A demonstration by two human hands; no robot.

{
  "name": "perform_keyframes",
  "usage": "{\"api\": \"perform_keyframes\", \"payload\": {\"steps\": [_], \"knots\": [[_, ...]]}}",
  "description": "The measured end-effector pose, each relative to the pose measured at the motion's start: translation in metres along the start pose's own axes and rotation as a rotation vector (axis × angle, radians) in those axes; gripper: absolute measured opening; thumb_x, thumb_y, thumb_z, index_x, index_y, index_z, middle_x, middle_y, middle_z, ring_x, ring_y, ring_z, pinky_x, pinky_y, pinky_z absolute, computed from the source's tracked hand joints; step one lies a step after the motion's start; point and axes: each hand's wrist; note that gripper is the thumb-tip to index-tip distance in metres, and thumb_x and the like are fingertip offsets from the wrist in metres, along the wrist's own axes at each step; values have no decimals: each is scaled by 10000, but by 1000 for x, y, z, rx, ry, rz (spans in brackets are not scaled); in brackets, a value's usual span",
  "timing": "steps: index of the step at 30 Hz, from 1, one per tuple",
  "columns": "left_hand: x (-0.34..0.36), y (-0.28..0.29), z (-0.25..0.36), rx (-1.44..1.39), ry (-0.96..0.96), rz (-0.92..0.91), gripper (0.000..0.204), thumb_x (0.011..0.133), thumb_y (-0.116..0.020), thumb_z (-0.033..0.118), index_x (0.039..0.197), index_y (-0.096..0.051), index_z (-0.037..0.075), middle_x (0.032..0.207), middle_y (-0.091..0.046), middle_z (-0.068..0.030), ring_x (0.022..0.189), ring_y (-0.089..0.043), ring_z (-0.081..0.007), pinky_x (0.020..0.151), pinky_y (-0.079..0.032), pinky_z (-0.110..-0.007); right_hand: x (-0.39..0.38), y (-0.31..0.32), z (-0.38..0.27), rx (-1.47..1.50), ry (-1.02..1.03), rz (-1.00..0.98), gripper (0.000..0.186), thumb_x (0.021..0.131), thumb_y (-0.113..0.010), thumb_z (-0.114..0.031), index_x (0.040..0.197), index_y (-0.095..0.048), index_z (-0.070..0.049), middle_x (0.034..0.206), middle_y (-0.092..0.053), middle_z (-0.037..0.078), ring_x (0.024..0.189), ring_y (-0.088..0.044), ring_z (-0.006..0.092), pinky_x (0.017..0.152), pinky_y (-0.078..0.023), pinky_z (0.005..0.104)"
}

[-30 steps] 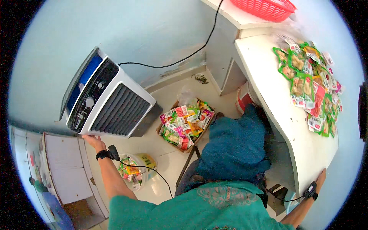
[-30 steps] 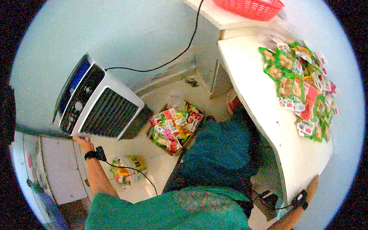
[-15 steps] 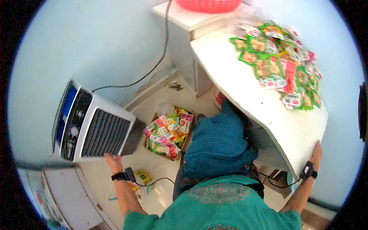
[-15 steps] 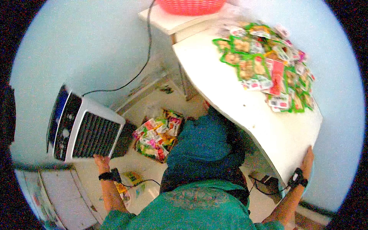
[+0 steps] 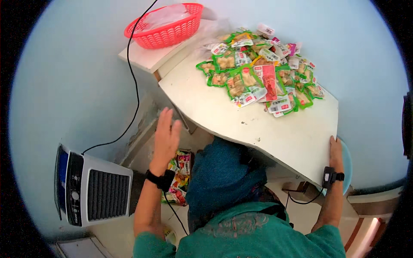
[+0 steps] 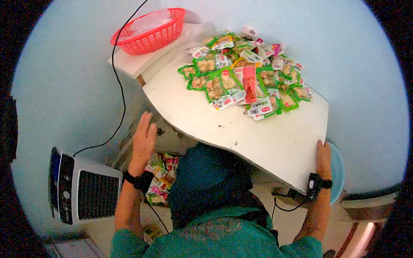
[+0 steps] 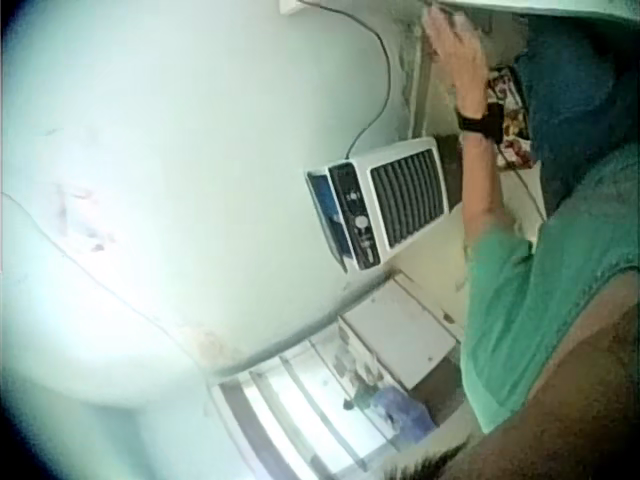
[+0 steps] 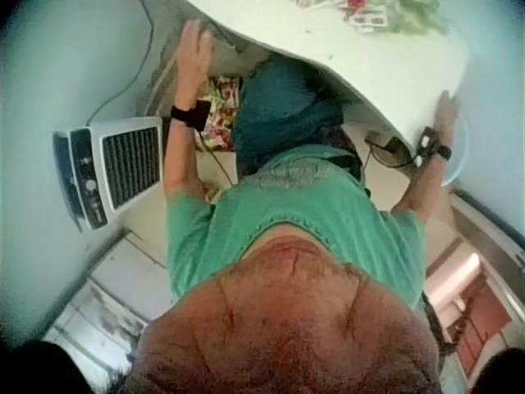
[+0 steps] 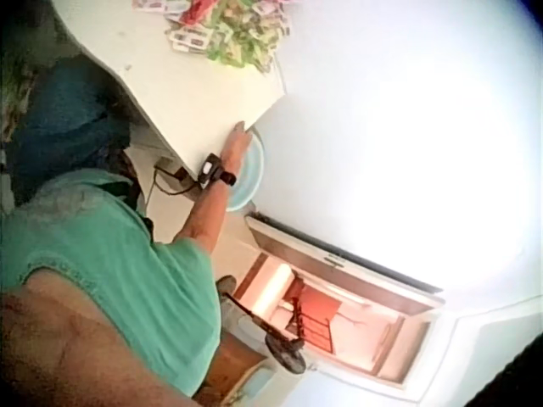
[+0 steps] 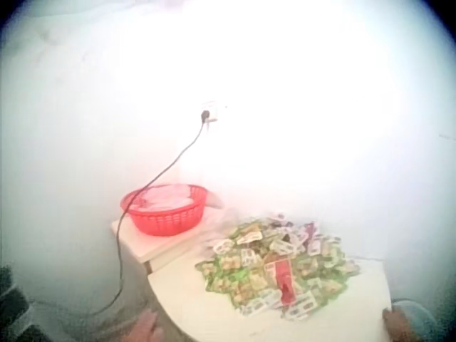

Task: Sort and pack small snack packets into larger plastic bags.

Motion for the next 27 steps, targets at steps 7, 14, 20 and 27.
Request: {"api": "perform_keyframes", "payload": {"steps": [7, 14, 20, 27], "knots": [[29, -31, 8, 94, -171, -235, 516, 988, -425, 331, 1338, -448, -48, 1435, -377, -261, 1364, -318, -383, 1124, -246, -427, -38, -6, -27, -149, 127, -115, 623, 964, -486, -258, 1429, -262, 91, 1436, -368, 277, 1309, -393, 350, 1093, -296, 373], [1, 68, -5, 287, -4, -304, 472, 977, -435, 263, 1337, -443, -42, 1396, -422, -262, 1332, -353, -405, 1107, -272, -420, -41, -11, -6, -471, 107, -6, 598, 979, -442, -266, 1447, -250, 52, 1406, -399, 299, 1307, -397, 408, 1104, -278, 430], [-35, 204, 88, 332, 222, -348, 547, 1013, -343, 381, 1355, -433, -37, 1428, -412, -229, 1348, -367, -345, 1119, -259, -377, -40, -3, -5, -475, 26, -23, 589, 999, -399, -291, 1475, -214, 3, 1446, -347, 290, 1348, -339, 406, 1125, -243, 418], [-6, 283, 162, 564, 98, -147, 618, 1005, -278, 491, 1372, -464, 29, 1405, -472, -155, 1314, -421, -285, 1088, -309, -391, -25, -6, 8, -581, 119, -9, 588, 1003, -397, -248, 1466, -195, 54, 1461, -362, 235, 1321, -403, 323, 1083, -312, 340]]}}
Point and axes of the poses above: each hand's wrist, its own x-axis towards the middle knuckle, its own y-axis out of the back of the hand, z = x × y
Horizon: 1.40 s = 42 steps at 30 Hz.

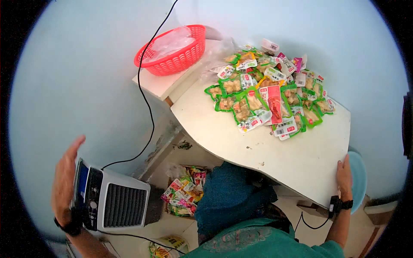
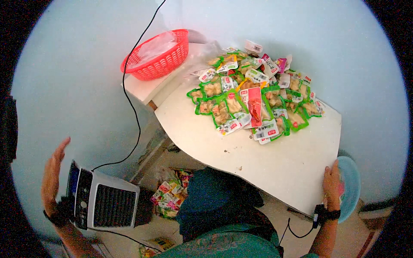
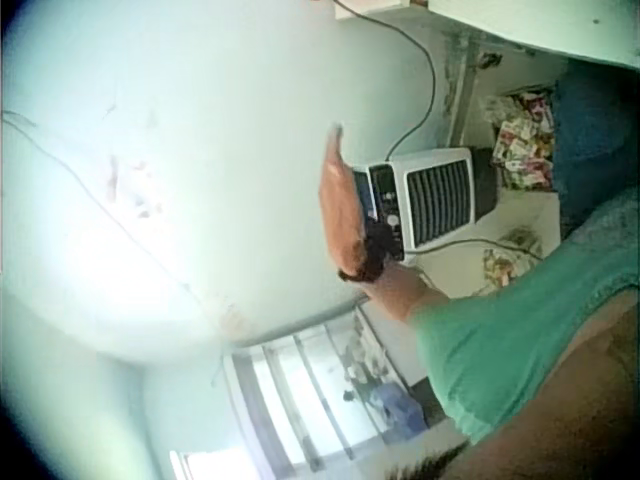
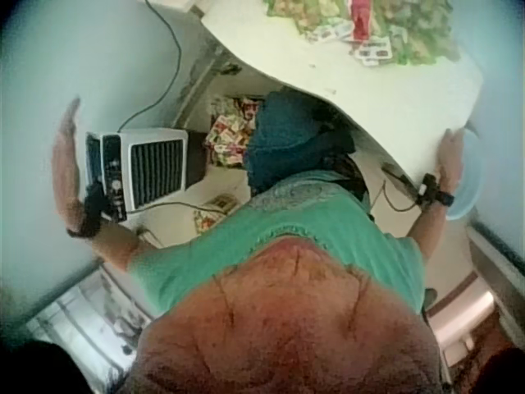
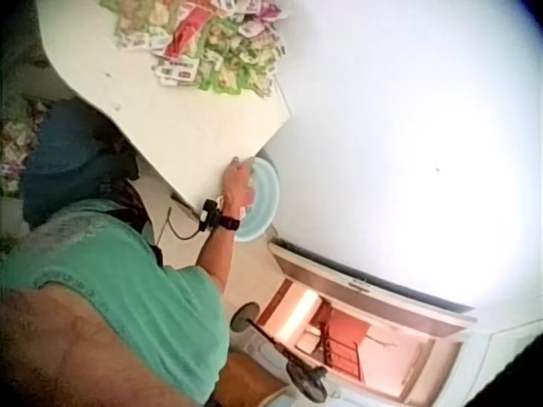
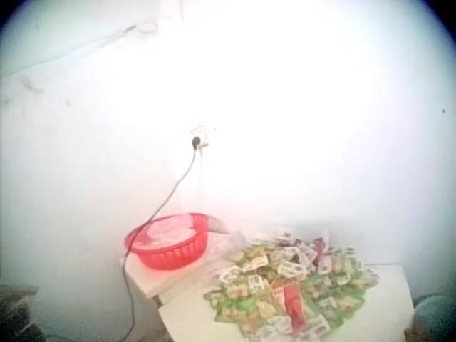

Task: Sort and pack small snack packets into larger plastic bags.

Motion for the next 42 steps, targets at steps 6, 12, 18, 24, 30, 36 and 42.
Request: {"api": "perform_keyframes", "payload": {"steps": [6, 12, 18, 24, 30, 36, 42], "knots": [[144, -79, 30, -291, -389, -83, 527, 1016, -289, 379, 1343, -490, 18, 1370, -513, -149, 1280, -460, -255, 1084, -320, -384, -1, 9, 10, -80, 91, 15, 591, 997, -412, -245, 1447, -210, 81, 1413, -413, 266, 1291, -428, 366, 1071, -327, 379], [213, -312, 75, -448, -425, 46, 441, 1019, -346, 306, 1170, -561, -49, 1194, -579, -257, 1141, -531, -380, 973, -417, -424, -17, 56, -43, -73, 154, -203, 577, 951, -502, -237, 1393, -319, 87, 1364, -433, 308, 1272, -426, 421, 1066, -339, 421], [223, -398, 96, -462, -361, 143, 425, 961, -445, 356, 1014, -543, -54, 991, -556, -240, 967, -509, -408, 850, -417, -483, -21, 128, -96, 212, 451, -224, 465, 889, -589, -33, 1334, -464, 21, 1301, -536, 196, 1033, -603, 213, 844, -520, 320], [235, -399, 62, -288, -337, -34, 474, 951, -445, 379, 1083, -525, -69, 1122, -529, -256, 1057, -485, -389, 904, -408, -475, -14, 155, -278, 378, 825, -174, 385, 908, -614, -123, 1278, -555, -31, 1318, -534, 166, 1048, -587, 183, 895, -493, 315], [228, -389, 74, -121, -401, -273, 768, 925, -435, 485, 1449, -258, -47, 1531, -199, -241, 1426, -172, -374, 1159, -157, -424, 43, 84, -410, 227, 1163, -340, 306, 886, -612, -199, 1121, -648, -5, 1129, -641, 171, 993, -623, 237, 867, -502, 350], [218, -386, 66, -64, -358, -284, 822, 914, -412, 546, 1471, -219, -27, 1553, -142, -222, 1444, -119, -353, 1165, -111, -418, 102, -50, -506, -82, 1325, -320, 270, 814, -588, -245, 984, -725, -86, 1073, -635, 198, 988, -603, 338, 864, -476, 397], [215, -386, 67, -74, -358, -242, 837, 899, -432, 565, 1466, -238, -20, 1554, -163, -201, 1448, -123, -328, 1161, -120, -419, 140, -148, -535, -364, 1363, -190, 280, 801, -604, -258, 1005, -728, -111, 1109, -610, 209, 1052, -573, 387, 941, -447, 422]]}}
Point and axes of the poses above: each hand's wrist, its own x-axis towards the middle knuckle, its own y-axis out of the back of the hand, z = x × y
